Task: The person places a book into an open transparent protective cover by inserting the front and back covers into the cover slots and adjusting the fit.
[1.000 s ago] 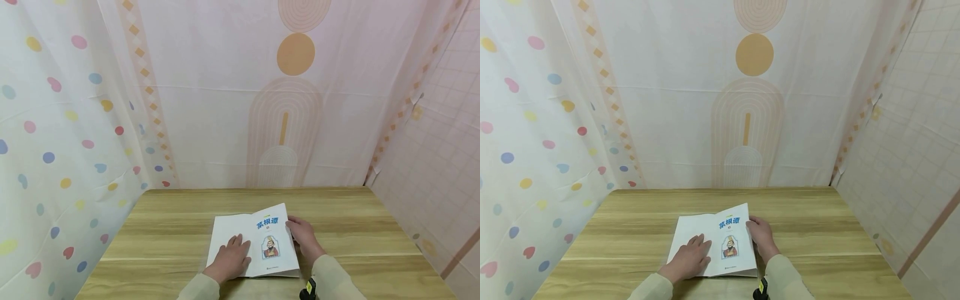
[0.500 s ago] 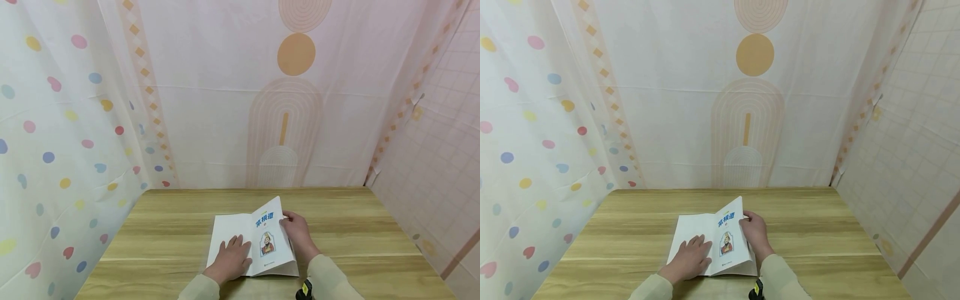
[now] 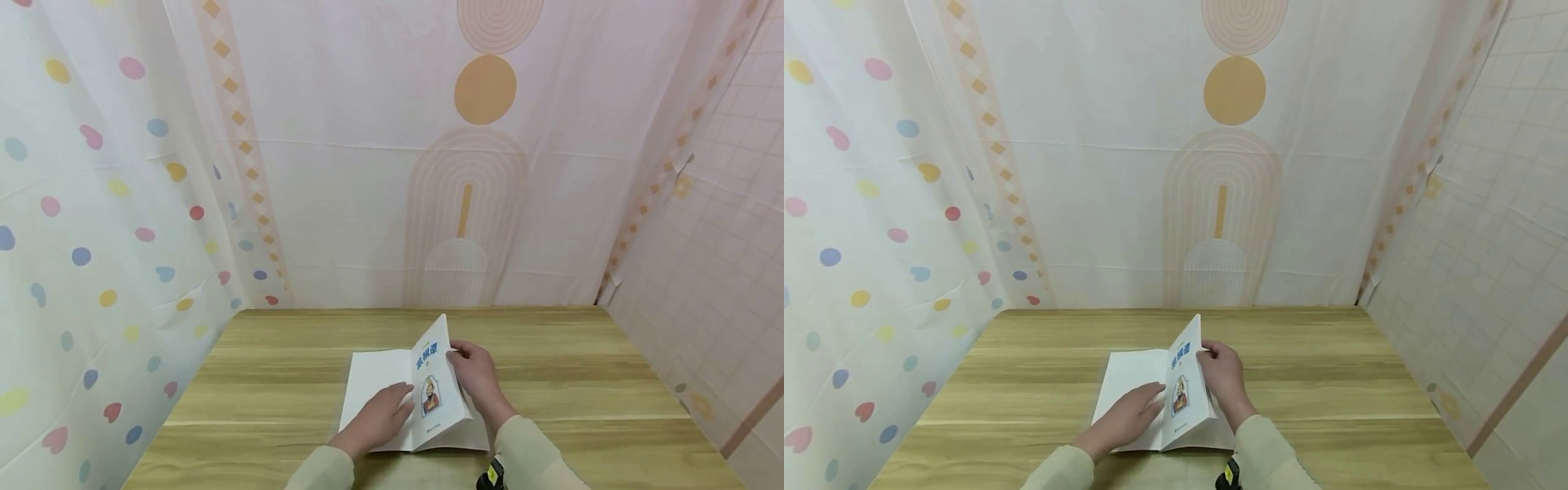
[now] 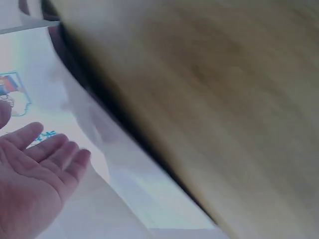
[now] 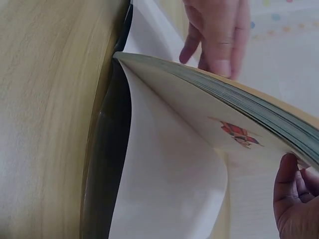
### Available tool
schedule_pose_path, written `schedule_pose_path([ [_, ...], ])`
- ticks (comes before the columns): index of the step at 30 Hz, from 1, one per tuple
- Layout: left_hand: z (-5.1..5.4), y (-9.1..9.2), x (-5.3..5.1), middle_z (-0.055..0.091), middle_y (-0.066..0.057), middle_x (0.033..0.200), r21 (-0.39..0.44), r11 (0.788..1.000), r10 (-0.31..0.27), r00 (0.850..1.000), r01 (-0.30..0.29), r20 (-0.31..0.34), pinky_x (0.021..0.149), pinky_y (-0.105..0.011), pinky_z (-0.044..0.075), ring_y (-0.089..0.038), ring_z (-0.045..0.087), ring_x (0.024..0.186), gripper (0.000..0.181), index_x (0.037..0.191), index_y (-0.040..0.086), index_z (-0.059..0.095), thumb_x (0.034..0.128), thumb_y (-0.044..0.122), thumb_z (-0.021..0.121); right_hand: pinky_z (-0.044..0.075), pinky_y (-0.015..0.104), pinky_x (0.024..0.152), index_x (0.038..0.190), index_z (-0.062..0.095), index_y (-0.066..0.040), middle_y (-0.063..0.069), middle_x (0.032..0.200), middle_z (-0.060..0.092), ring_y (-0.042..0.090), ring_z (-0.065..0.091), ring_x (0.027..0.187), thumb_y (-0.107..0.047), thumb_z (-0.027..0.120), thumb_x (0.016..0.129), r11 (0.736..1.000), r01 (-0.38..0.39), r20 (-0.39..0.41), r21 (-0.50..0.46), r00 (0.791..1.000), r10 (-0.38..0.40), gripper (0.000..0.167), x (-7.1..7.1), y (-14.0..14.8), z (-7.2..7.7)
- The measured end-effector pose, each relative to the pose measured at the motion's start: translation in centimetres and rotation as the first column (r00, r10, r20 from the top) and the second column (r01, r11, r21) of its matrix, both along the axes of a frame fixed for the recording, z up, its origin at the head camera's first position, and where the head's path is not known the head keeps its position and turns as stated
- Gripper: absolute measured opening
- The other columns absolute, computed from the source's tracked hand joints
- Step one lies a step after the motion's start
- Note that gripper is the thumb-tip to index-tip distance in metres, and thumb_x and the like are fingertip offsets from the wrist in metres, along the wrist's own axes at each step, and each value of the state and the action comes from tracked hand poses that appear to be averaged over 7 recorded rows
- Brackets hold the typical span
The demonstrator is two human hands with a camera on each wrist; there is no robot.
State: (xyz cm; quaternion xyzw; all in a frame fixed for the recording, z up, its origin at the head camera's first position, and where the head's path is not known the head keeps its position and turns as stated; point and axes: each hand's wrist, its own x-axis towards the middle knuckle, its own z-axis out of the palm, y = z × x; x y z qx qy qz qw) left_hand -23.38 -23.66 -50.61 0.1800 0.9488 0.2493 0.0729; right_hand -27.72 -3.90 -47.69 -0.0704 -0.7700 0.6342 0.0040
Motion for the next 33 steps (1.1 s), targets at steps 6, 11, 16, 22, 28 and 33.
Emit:
schedule_pose_path([
  [6,1.0,0.2,-0.5,0.054,-0.021,0.139,0.18,0.983,0.016,0.997,-0.03,0.078,0.105,-0.057,0.039,-0.04,0.05,0.129,0.049,0.142,0.001,0.05,0.1051,0.034,0.047,0.056,0.033,0.068,0.124,0.064,0.006,0.019,0.108,0.069,0.021,0.066,0.083,-0.007,0.052,0.098,0.994,-0.068,-0.025,-0.088,0.998,0.066,0.032,0.2,-0.5,0.4],
  [11,1.8,0.2,-1.0,0.057,-0.022,0.134,0.263,0.964,0.021,0.999,-0.034,0.05,0.096,-0.055,0.046,-0.037,0.057,0.118,0.053,0.143,0.0,0.049,0.1065,0.037,0.043,0.058,0.034,0.066,0.125,0.062,0.009,0.022,0.111,0.067,0.02,0.067,0.082,-0.001,0.044,0.098,0.972,-0.184,-0.061,-0.148,0.982,0.177,0.034,0.4,-0.9,0.6],
  [16,2.6,0.1,-1.5,0.058,-0.02,0.132,0.307,0.95,0.043,0.998,-0.051,0.035,0.093,-0.053,0.047,-0.034,0.057,0.116,0.054,0.146,0.004,0.047,0.1065,0.04,0.041,0.058,0.037,0.069,0.129,0.059,0.007,0.02,0.112,0.067,0.021,0.067,0.085,0.002,0.043,0.097,0.943,-0.3,-0.085,-0.145,0.953,0.29,0.037,0.6,-1.2,0.6],
  [22,3.3,-0.1,-1.8,0.056,-0.022,0.134,0.318,0.945,0.068,0.997,-0.074,0.031,0.097,-0.055,0.045,-0.037,0.056,0.118,0.057,0.145,0.001,0.047,0.1057,0.042,0.043,0.056,0.042,0.069,0.134,0.057,0.005,0.015,0.11,0.067,0.018,0.066,0.084,0.001,0.049,0.096,0.91,-0.406,-0.101,-0.084,0.912,0.397,0.039,1.0,-1.7,0.4],
  [28,3.8,-0.2,-1.9,0.05,-0.023,0.142,0.317,0.939,0.115,0.99,-0.134,0.078,0.104,-0.058,0.039,-0.041,0.047,0.13,0.063,0.146,-0.001,0.044,0.1059,0.047,0.039,0.055,0.037,0.067,0.138,0.053,0.004,0.017,0.112,0.067,0.02,0.065,0.087,-0.003,0.055,0.096,0.876,-0.481,-0.124,0.019,0.869,0.48,0.042,1.3,-2.0,0.0],
  [33,4.1,-0.3,-2.1,0.048,-0.024,0.144,0.312,0.937,0.136,0.987,-0.156,0.084,0.106,-0.058,0.037,-0.041,0.044,0.133,0.064,0.146,-0.003,0.043,0.1063,0.046,0.037,0.053,0.033,0.066,0.139,0.053,0.003,0.021,0.114,0.066,0.022,0.065,0.09,-0.004,0.056,0.096,0.86,-0.508,-0.147,0.05,0.848,0.51,0.044,1.4,-2.0,-0.2],
])
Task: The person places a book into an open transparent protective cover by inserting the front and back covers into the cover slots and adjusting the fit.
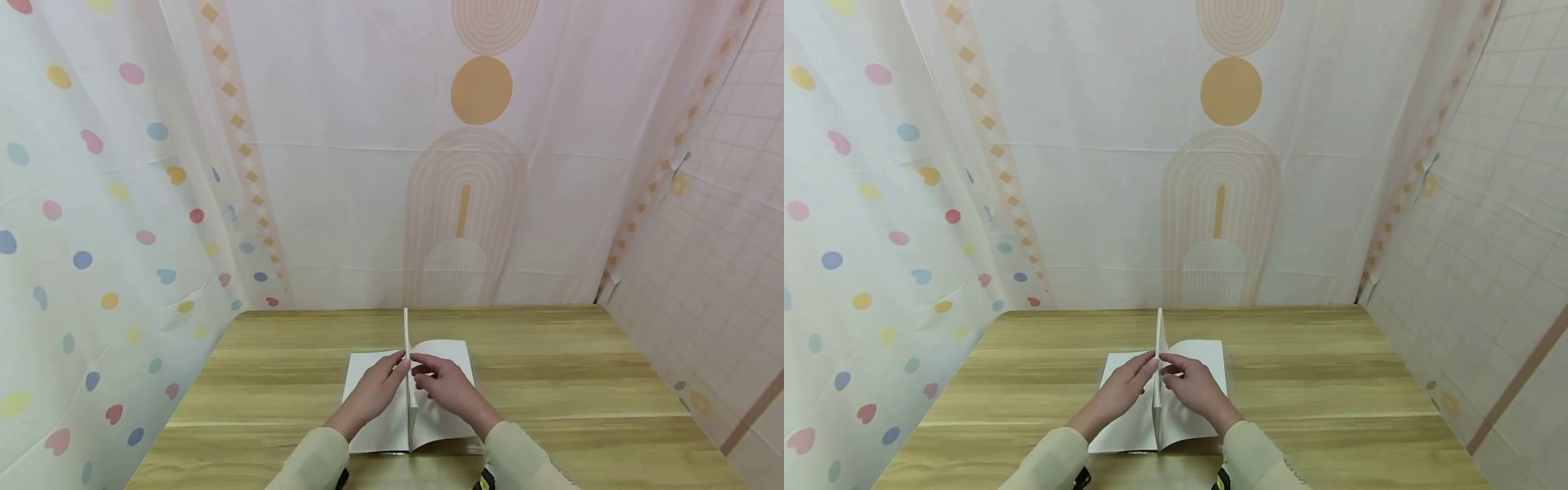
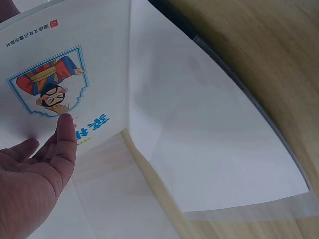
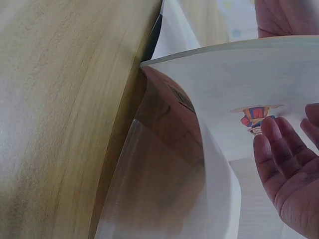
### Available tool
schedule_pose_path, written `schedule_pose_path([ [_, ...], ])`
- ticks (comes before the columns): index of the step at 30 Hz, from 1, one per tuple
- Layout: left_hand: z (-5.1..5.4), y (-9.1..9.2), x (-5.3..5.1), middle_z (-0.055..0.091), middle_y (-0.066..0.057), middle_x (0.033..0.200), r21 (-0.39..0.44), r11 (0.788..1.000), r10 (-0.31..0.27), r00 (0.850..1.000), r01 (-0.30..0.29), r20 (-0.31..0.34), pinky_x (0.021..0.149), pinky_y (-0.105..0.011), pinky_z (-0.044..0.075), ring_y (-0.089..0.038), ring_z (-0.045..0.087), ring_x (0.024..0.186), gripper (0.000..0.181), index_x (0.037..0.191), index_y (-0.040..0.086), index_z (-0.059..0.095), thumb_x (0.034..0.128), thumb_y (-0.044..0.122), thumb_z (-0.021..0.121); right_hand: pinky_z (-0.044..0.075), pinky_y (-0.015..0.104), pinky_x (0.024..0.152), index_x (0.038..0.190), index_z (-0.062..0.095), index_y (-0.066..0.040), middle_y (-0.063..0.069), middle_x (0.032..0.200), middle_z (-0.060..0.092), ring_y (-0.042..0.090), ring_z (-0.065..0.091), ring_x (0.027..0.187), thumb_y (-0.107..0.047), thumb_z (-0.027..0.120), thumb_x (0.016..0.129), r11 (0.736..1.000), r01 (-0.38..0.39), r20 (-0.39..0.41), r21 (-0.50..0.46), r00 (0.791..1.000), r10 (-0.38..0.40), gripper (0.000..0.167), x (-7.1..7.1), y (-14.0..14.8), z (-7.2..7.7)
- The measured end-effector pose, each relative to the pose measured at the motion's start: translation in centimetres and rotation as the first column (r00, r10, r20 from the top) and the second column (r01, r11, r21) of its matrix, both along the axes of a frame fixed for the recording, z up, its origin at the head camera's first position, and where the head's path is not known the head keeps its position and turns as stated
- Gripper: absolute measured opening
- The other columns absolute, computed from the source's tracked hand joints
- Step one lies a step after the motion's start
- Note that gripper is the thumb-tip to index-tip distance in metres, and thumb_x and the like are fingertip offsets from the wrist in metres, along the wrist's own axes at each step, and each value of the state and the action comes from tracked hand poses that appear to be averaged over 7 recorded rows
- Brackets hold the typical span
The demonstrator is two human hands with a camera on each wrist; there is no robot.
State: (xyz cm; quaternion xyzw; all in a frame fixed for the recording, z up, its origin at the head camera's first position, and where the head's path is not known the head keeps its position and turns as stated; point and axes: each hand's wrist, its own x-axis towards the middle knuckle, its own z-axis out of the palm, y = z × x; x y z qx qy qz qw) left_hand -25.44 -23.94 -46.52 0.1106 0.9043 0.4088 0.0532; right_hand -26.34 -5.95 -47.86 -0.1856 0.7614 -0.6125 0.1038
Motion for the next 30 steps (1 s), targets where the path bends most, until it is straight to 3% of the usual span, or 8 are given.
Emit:
schedule_pose_path([
  [11,0.3,-0.3,0.1,0.053,-0.022,0.137,-0.006,1.0,0.002,1.0,-0.002,-0.001,0.1,-0.056,0.043,-0.039,0.052,0.125,0.072,0.146,-0.006,0.041,0.1044,0.053,0.038,0.053,0.03,0.067,0.139,0.056,-0.002,0.021,0.117,0.066,0.022,0.066,0.092,-0.007,0.06,0.096,0.998,-0.042,-0.039,0.048,0.998,0.044,0.044,0.2,0.1,-0.1],
  [15,0.4,-0.5,0.2,0.055,-0.02,0.134,-0.016,1.0,0.011,1.0,-0.011,-0.014,0.095,-0.054,0.047,-0.037,0.056,0.119,0.072,0.146,-0.006,0.041,0.1037,0.052,0.04,0.054,0.031,0.07,0.135,0.06,-0.003,0.019,0.115,0.067,0.025,0.066,0.094,-0.006,0.06,0.096,0.995,-0.02,-0.101,0.101,0.994,0.03,0.039,0.2,0.1,-0.2],
  [20,0.4,-1.0,0.0,0.058,-0.017,0.128,-0.017,1.0,0.02,0.999,-0.021,-0.03,0.088,-0.05,0.05,-0.032,0.058,0.111,0.068,0.145,-0.005,0.044,0.1034,0.05,0.044,0.054,0.039,0.079,0.126,0.067,-0.003,0.016,0.115,0.069,0.03,0.066,0.099,-0.006,0.061,0.095,0.968,0.179,-0.229,0.177,0.964,-0.137,0.032,0.0,0.5,-0.6],
  [25,0.4,-1.3,0.1,0.06,-0.014,0.123,-0.007,1.0,0.014,0.999,-0.014,-0.047,0.083,-0.044,0.051,-0.027,0.06,0.105,0.067,0.143,-0.006,0.046,0.1035,0.048,0.045,0.047,0.054,0.096,0.122,0.067,0.002,0.022,0.123,0.062,0.041,0.057,0.116,-0.006,0.065,0.09,0.893,0.405,-0.317,0.199,0.888,-0.332,0.033,-0.6,1.3,-1.2],
  [28,0.4,-1.5,0.1,0.061,-0.012,0.119,0.006,1.0,0.014,0.999,-0.014,-0.049,0.08,-0.042,0.052,-0.025,0.06,0.101,0.064,0.142,-0.005,0.047,0.1039,0.047,0.045,0.039,0.057,0.103,0.13,0.058,0.008,0.029,0.132,0.053,0.047,0.048,0.125,-0.007,0.065,0.09,0.844,0.486,-0.297,0.227,0.86,-0.415,0.044,-0.8,1.7,-1.3],
  [30,0.5,-1.6,0.1,0.062,-0.01,0.117,0.011,1.0,0.023,0.999,-0.023,-0.044,0.079,-0.04,0.052,-0.023,0.061,0.1,0.062,0.141,-0.003,0.049,0.1039,0.047,0.045,0.036,0.058,0.106,0.137,0.048,0.012,0.034,0.138,0.046,0.05,0.042,0.129,-0.011,0.063,0.091,0.824,0.502,-0.223,0.261,0.862,-0.455,0.054,-0.8,2.0,-1.4],
])
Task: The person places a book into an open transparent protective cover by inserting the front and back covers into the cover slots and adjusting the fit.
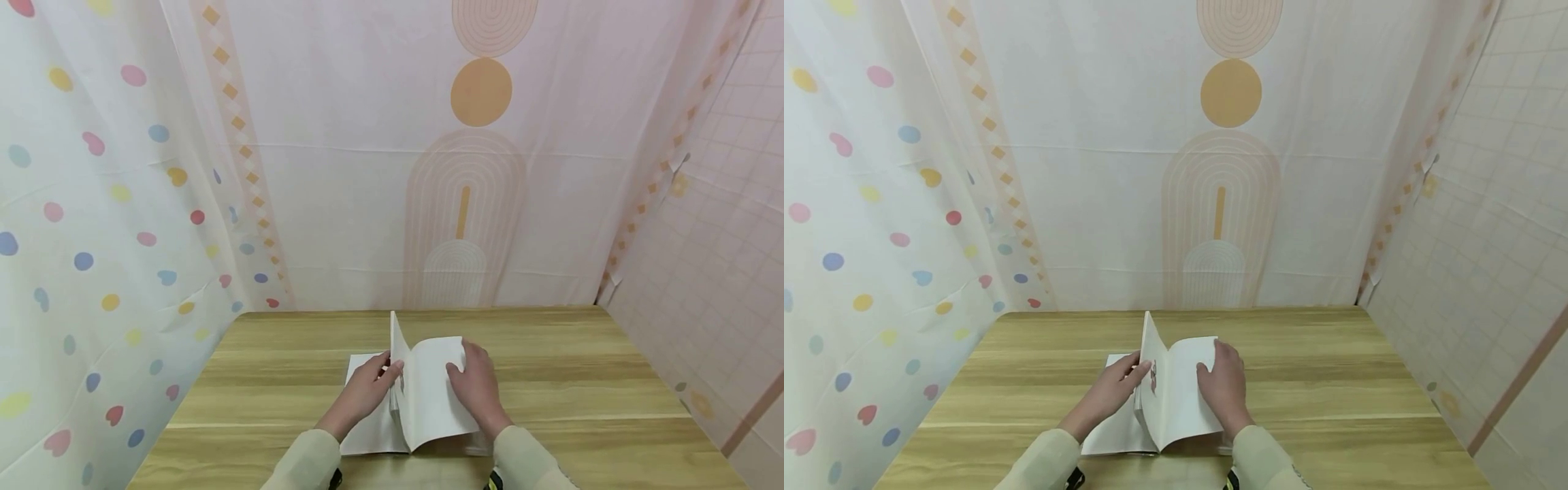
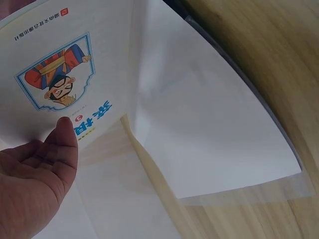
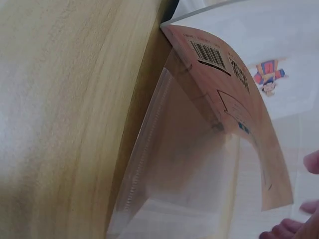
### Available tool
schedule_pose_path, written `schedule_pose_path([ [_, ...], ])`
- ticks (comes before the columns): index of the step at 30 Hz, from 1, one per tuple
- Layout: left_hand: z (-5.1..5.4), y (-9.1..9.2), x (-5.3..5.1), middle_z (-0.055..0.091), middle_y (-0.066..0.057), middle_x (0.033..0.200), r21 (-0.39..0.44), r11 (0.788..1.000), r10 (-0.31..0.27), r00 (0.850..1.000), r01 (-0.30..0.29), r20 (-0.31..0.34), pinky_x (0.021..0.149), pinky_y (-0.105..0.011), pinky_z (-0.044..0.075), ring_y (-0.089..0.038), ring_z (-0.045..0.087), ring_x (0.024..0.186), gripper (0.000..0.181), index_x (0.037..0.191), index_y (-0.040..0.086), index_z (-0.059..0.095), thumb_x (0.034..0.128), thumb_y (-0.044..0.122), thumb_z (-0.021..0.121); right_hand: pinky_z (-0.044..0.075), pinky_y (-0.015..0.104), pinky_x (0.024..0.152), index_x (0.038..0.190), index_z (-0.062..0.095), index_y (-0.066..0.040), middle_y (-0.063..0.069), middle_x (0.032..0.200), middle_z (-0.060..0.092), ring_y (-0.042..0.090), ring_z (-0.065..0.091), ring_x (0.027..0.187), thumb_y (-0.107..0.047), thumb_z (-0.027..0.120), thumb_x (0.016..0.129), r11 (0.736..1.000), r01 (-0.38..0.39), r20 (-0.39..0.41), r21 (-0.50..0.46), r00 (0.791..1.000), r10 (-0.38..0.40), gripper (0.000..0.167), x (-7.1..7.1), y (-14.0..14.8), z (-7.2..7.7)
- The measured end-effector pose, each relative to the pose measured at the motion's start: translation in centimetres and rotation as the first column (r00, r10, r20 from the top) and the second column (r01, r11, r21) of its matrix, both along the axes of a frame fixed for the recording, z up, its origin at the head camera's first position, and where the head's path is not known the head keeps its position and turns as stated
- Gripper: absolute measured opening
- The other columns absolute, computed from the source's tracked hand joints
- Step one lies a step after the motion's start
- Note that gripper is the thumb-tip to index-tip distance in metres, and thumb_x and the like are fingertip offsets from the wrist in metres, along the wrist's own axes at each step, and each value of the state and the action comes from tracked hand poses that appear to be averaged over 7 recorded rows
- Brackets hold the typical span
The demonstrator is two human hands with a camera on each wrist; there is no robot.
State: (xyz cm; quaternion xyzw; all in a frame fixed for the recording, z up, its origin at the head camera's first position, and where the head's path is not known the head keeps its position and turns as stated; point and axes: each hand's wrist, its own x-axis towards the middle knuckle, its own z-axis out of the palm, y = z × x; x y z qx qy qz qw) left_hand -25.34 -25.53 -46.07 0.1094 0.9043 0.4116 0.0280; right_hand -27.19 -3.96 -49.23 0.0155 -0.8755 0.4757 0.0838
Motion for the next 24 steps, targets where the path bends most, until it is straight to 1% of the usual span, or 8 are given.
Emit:
schedule_pose_path([
  [3,0.0,-0.2,-0.1,0.065,-0.008,0.11,0.018,1.0,0.025,1.0,-0.026,0.007,0.078,-0.039,0.052,-0.021,0.061,0.096,0.059,0.137,0.001,0.055,0.1031,0.049,0.046,0.034,0.058,0.107,0.143,0.035,0.016,0.037,0.141,0.042,0.051,0.04,0.132,-0.016,0.06,0.094,0.999,0.022,0.126,-0.024,0.992,-0.019,0.064,0.1,0.4,0.0],
  [6,0.1,-0.6,-0.2,0.068,-0.008,0.108,0.026,0.997,0.068,0.998,-0.068,0.006,0.079,-0.04,0.053,-0.021,0.062,0.096,0.056,0.131,0.004,0.061,0.1024,0.05,0.047,0.037,0.057,0.106,0.144,0.034,0.016,0.034,0.138,0.049,0.048,0.045,0.129,-0.02,0.057,0.097,0.997,0.024,0.223,-0.074,0.975,-0.007,0.064,0.3,0.7,0.0],
  [10,0.0,-1.3,-0.6,0.07,-0.008,0.101,0.037,0.99,0.136,0.991,-0.136,0.017,0.078,-0.039,0.053,-0.018,0.062,0.089,0.051,0.12,0.004,0.068,0.1021,0.047,0.049,0.048,0.051,0.093,0.13,0.057,0.009,0.022,0.117,0.065,0.037,0.06,0.108,-0.018,0.058,0.097,0.993,0.019,0.239,-0.119,0.971,0.01,0.043,0.4,0.7,-0.1],
  [13,-0.1,-1.9,-0.8,0.068,-0.006,0.087,0.045,0.982,0.181,0.983,-0.183,0.03,0.068,-0.034,0.052,-0.016,0.059,0.076,0.044,0.108,0.002,0.071,0.1012,0.042,0.054,0.05,0.044,0.08,0.113,0.068,0.004,0.012,0.098,0.067,0.027,0.06,0.089,-0.015,0.06,0.096,0.991,0.014,0.216,-0.131,0.976,0.015,0.027,0.3,0.5,-0.2],
  [15,-0.2,-2.3,-0.8,0.063,-0.004,0.079,0.042,0.977,0.209,0.977,-0.21,0.031,0.062,-0.032,0.048,-0.015,0.056,0.07,0.038,0.1,0.002,0.07,0.1001,0.037,0.058,0.049,0.041,0.075,0.107,0.069,0.002,0.008,0.092,0.065,0.023,0.058,0.083,-0.015,0.06,0.096,0.99,0.013,0.21,-0.137,0.977,0.016,0.022,0.3,0.4,-0.3],
  [18,-0.3,-2.8,-0.7,0.059,-0.003,0.075,0.025,0.968,0.249,0.968,-0.25,0.036,0.058,-0.03,0.045,-0.015,0.052,0.066,0.029,0.096,0.0,0.068,0.0974,0.028,0.062,0.048,0.037,0.071,0.103,0.07,0.0,0.006,0.088,0.065,0.02,0.057,0.08,-0.015,0.061,0.095,0.989,0.008,0.204,-0.148,0.979,0.022,0.019,0.4,0.2,-0.3],
  [21,-0.5,-3.1,-0.7,0.059,-0.004,0.078,-0.008,0.955,0.295,0.954,-0.295,0.058,0.059,-0.03,0.043,-0.017,0.051,0.068,0.024,0.099,-0.002,0.066,0.0966,0.021,0.063,0.048,0.035,0.068,0.1,0.071,0.0,0.005,0.086,0.065,0.02,0.056,0.078,-0.015,0.061,0.095,0.988,-0.004,0.206,-0.153,0.978,0.036,0.019,0.6,0.1,-0.4],
  [24,-0.7,-3.3,-0.6,0.062,-0.009,0.085,-0.037,0.938,0.345,0.936,-0.343,0.073,0.063,-0.033,0.046,-0.02,0.054,0.074,0.02,0.101,-0.004,0.065,0.0965,0.016,0.063,0.047,0.034,0.067,0.101,0.071,0.0,0.005,0.086,0.065,0.019,0.056,0.077,-0.016,0.061,0.096,0.988,-0.018,0.212,-0.155,0.976,0.051,0.02,0.8,0.1,-0.3],
])
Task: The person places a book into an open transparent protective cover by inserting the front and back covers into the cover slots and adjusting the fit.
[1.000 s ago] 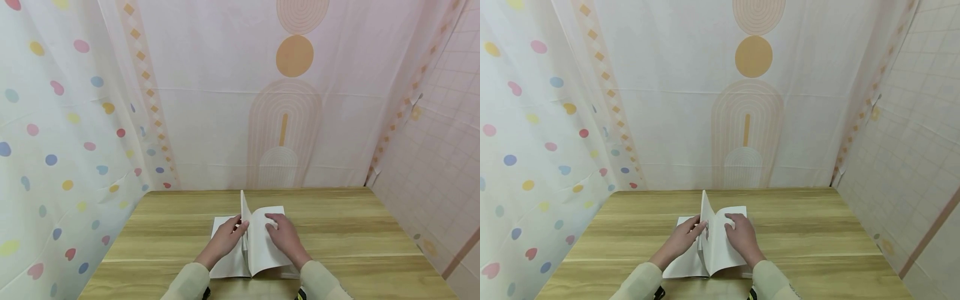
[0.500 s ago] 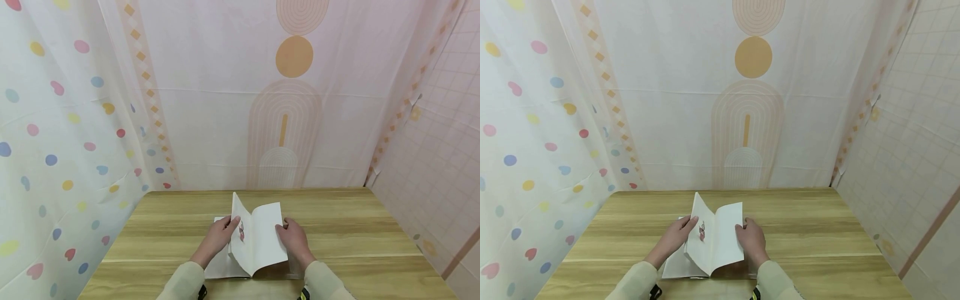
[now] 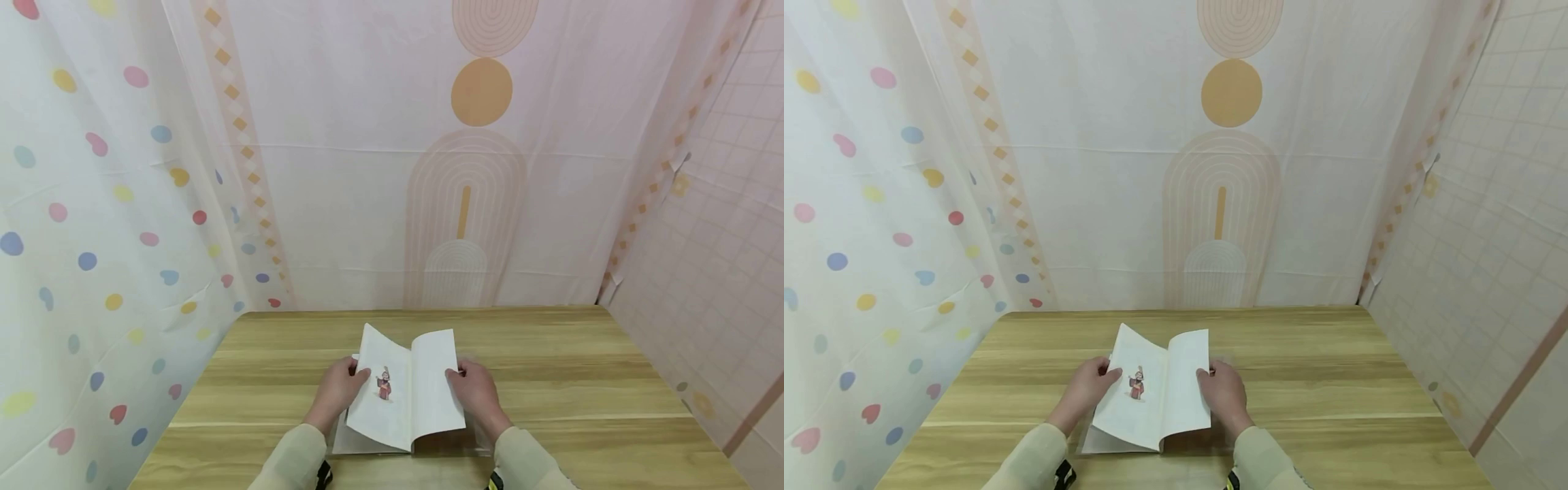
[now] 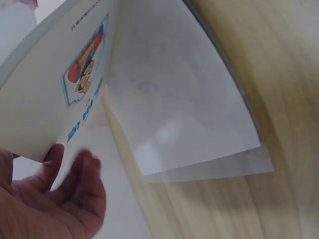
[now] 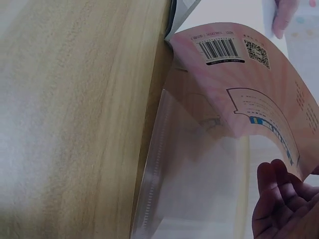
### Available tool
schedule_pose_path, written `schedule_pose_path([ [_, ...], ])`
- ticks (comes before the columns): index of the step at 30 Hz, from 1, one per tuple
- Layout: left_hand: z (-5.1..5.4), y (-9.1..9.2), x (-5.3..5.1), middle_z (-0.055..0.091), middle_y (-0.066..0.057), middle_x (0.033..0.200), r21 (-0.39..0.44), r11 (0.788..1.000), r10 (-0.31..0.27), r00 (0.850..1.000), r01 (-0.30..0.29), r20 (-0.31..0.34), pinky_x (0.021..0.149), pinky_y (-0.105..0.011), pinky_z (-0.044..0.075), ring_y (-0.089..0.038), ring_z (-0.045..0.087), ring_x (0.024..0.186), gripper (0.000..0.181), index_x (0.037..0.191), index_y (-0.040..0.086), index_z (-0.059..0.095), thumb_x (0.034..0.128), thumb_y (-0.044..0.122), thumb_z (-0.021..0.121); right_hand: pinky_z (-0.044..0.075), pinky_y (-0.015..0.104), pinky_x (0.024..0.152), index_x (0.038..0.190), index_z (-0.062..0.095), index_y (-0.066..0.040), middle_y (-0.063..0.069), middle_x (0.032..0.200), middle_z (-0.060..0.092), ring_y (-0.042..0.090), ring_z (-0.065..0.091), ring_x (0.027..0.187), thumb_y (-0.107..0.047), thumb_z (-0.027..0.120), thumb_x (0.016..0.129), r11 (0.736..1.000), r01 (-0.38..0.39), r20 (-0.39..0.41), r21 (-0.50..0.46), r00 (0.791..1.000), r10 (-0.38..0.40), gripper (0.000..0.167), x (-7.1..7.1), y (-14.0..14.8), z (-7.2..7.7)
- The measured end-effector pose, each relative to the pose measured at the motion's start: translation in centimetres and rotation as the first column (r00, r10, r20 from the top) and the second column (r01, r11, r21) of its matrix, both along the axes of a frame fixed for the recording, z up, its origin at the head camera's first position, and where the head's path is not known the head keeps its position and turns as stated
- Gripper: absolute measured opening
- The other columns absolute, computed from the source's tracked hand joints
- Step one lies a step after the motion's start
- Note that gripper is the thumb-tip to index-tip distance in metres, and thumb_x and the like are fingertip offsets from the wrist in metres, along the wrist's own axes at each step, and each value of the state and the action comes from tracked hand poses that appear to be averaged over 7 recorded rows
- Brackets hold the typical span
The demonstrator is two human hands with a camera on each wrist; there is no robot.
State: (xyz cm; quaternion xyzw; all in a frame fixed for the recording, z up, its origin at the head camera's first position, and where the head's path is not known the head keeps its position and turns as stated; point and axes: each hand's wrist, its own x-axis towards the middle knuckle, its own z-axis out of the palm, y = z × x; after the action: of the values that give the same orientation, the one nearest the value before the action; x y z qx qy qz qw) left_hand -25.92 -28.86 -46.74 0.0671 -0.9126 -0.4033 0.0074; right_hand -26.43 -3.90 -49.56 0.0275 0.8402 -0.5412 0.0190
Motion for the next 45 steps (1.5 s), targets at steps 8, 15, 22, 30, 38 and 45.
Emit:
schedule_pose_path([
  [8,-1.0,-0.9,0.2,0.066,-0.017,0.091,-0.15,0.988,0.028,0.999,-0.032,-0.031,0.065,-0.039,0.049,-0.025,0.057,0.077,0.021,0.096,-0.006,0.066,0.0937,0.015,0.065,0.048,0.038,0.071,0.105,0.072,-0.001,0.006,0.091,0.067,0.02,0.056,0.08,-0.018,0.057,0.098,0.999,-0.03,0.034,0.025,0.999,0.029,0.024,0.2,0.1,-0.3],
  [15,-2.3,-1.6,0.4,0.067,-0.016,0.088,-0.149,0.988,0.047,0.999,-0.05,-0.021,0.067,-0.04,0.051,-0.026,0.059,0.078,0.02,0.096,-0.007,0.07,0.0916,0.012,0.066,0.048,0.04,0.072,0.103,0.071,0.001,0.008,0.09,0.067,0.022,0.057,0.081,-0.017,0.056,0.098,0.998,-0.042,0.033,0.043,0.999,0.04,0.024,0.2,0.1,-0.7],
  [22,-2.9,-1.7,0.7,0.067,-0.023,0.098,-0.136,0.988,0.085,0.996,-0.079,0.04,0.073,-0.045,0.053,-0.032,0.062,0.087,0.026,0.107,-0.012,0.066,0.0933,0.01,0.06,0.049,0.04,0.073,0.108,0.071,0.001,0.008,0.089,0.068,0.022,0.058,0.081,-0.016,0.057,0.098,0.999,-0.041,0.04,0.021,0.998,0.04,0.025,0.3,0.0,-1.0],
  [30,-2.8,-1.7,0.4,0.065,-0.019,0.089,-0.114,0.989,0.099,0.992,-0.089,0.08,0.07,-0.042,0.052,-0.029,0.059,0.081,0.025,0.102,-0.015,0.064,0.0917,0.005,0.054,0.05,0.04,0.074,0.111,0.072,0.001,0.009,0.092,0.069,0.021,0.059,0.082,-0.015,0.058,0.097,0.999,-0.034,0.03,0.011,0.999,0.034,0.026,0.2,0.0,-1.3],
  [38,-2.8,-1.7,0.4,0.065,-0.024,0.094,-0.099,0.99,0.111,0.99,-0.102,0.087,0.074,-0.046,0.053,-0.031,0.06,0.084,0.026,0.105,-0.018,0.062,0.0906,0.002,0.054,0.05,0.039,0.073,0.107,0.073,0.001,0.01,0.092,0.069,0.02,0.059,0.081,-0.015,0.059,0.096,1.0,-0.02,0.012,0.017,1.0,0.02,0.023,0.2,0.1,-1.3],
  [45,-3.1,-1.9,0.5,0.064,-0.029,0.101,-0.075,0.989,0.131,0.987,-0.125,0.089,0.078,-0.049,0.053,-0.037,0.061,0.091,0.027,0.107,-0.019,0.059,0.0869,-0.003,0.054,0.049,0.038,0.071,0.103,0.073,0.001,0.009,0.09,0.068,0.021,0.058,0.079,-0.015,0.06,0.095,1.0,-0.011,0.024,0.008,1.0,0.011,0.021,0.3,0.0,-1.3],
])
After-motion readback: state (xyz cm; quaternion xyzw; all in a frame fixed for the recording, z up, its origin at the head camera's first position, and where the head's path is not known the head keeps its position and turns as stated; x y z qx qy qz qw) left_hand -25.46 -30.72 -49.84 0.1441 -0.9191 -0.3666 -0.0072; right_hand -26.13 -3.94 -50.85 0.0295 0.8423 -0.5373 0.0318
